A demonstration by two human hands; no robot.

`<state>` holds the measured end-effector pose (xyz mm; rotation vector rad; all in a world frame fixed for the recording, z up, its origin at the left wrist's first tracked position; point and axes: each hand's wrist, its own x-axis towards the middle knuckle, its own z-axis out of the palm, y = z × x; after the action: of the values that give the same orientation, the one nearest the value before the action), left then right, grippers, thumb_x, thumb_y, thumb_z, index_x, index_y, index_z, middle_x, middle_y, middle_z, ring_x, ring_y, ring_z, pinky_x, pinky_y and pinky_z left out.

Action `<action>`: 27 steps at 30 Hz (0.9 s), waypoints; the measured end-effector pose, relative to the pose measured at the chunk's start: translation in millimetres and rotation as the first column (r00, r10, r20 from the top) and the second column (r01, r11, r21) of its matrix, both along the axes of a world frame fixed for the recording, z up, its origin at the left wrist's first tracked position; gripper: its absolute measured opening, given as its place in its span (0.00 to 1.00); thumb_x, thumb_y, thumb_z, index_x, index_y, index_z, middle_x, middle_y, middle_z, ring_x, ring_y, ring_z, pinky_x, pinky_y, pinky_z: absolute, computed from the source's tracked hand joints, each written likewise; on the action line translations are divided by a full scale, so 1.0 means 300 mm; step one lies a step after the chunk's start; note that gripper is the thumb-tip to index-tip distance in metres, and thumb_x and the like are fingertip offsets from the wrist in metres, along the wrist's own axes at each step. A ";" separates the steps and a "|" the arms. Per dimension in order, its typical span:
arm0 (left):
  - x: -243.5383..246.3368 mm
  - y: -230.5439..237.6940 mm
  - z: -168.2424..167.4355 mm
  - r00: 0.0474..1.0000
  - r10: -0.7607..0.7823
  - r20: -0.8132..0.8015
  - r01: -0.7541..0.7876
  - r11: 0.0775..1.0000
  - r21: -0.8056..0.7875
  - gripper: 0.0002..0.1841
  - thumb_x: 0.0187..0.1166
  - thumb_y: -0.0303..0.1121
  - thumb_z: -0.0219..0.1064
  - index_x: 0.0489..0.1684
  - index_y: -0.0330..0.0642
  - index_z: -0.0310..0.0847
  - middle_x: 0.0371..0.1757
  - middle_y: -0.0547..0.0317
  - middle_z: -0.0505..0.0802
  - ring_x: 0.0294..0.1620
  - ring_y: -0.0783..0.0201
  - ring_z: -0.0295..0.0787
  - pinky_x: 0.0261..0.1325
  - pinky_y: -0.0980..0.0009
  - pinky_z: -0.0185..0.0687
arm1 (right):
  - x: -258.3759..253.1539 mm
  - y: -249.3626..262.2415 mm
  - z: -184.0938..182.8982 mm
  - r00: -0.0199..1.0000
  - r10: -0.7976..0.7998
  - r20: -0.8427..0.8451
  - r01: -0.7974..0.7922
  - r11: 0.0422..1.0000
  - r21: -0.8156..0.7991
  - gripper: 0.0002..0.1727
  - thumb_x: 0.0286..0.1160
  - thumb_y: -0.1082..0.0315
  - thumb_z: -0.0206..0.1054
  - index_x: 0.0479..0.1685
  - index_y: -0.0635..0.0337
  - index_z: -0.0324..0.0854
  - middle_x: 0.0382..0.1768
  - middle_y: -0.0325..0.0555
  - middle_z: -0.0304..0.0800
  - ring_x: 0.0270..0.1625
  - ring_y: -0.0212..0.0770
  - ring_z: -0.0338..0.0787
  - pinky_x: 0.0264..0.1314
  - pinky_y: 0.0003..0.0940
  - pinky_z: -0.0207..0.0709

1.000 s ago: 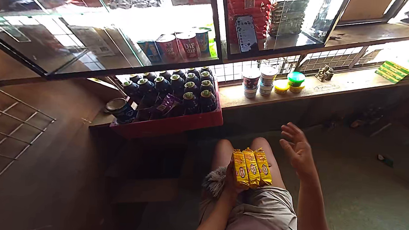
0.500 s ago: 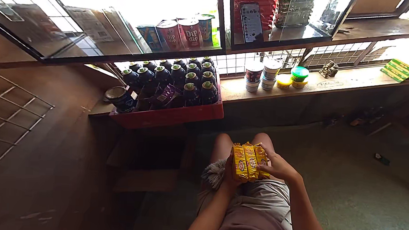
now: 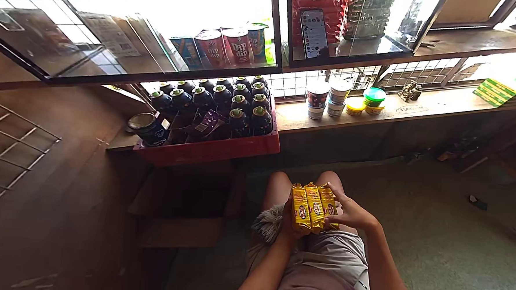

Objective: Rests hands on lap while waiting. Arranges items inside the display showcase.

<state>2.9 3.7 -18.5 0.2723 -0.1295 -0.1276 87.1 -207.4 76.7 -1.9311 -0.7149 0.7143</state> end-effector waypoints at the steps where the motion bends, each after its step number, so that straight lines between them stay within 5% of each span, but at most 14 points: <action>1: 0.000 -0.001 0.003 1.000 -0.002 0.005 0.002 1.000 -0.004 0.30 0.71 0.62 0.70 0.57 0.46 0.90 0.53 0.48 0.96 0.55 0.55 0.96 0.59 0.54 0.91 | 0.000 0.001 -0.002 1.000 -0.008 -0.003 0.008 1.000 -0.002 0.70 0.55 0.47 0.85 0.96 0.60 0.38 0.89 0.61 0.59 0.84 0.51 0.72 0.80 0.49 0.72; 15: -0.006 -0.006 0.005 0.998 0.036 -0.048 -0.035 0.999 0.017 0.29 0.68 0.62 0.72 0.55 0.48 0.91 0.51 0.50 0.97 0.53 0.56 0.96 0.57 0.55 0.92 | -0.004 -0.010 0.001 0.996 -0.080 0.037 0.082 0.995 -0.053 0.68 0.56 0.48 0.85 0.96 0.61 0.41 0.90 0.61 0.57 0.88 0.54 0.67 0.87 0.49 0.65; 18: -0.005 -0.006 0.008 0.998 0.037 -0.044 -0.036 0.999 0.010 0.28 0.68 0.62 0.72 0.55 0.48 0.91 0.51 0.50 0.97 0.53 0.56 0.96 0.57 0.56 0.92 | -0.005 -0.001 0.031 0.982 -0.151 0.112 0.148 0.988 0.040 0.62 0.59 0.50 0.83 0.93 0.66 0.49 0.86 0.64 0.64 0.86 0.55 0.70 0.85 0.49 0.68; 22: -0.006 -0.011 0.019 0.996 0.041 -0.079 -0.041 0.999 0.007 0.28 0.68 0.62 0.72 0.52 0.48 0.91 0.50 0.50 0.97 0.52 0.56 0.97 0.55 0.56 0.93 | 0.052 0.054 0.191 0.840 -0.416 0.348 0.309 0.894 0.323 0.43 0.70 0.53 0.75 0.82 0.71 0.68 0.70 0.63 0.84 0.72 0.53 0.85 0.71 0.47 0.80; 27: -0.001 -0.010 0.006 0.999 0.010 -0.031 -0.010 1.000 -0.009 0.29 0.70 0.62 0.70 0.55 0.48 0.91 0.51 0.50 0.97 0.53 0.56 0.96 0.57 0.55 0.92 | 0.220 0.177 0.557 0.605 -0.562 0.565 0.287 0.815 0.504 0.31 0.80 0.56 0.69 0.76 0.69 0.72 0.67 0.61 0.86 0.66 0.52 0.88 0.65 0.49 0.84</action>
<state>2.6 0.8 -16.7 0.2616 -0.0979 -0.1215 153.1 -154.2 243.9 -1.8811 -0.7001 -0.4905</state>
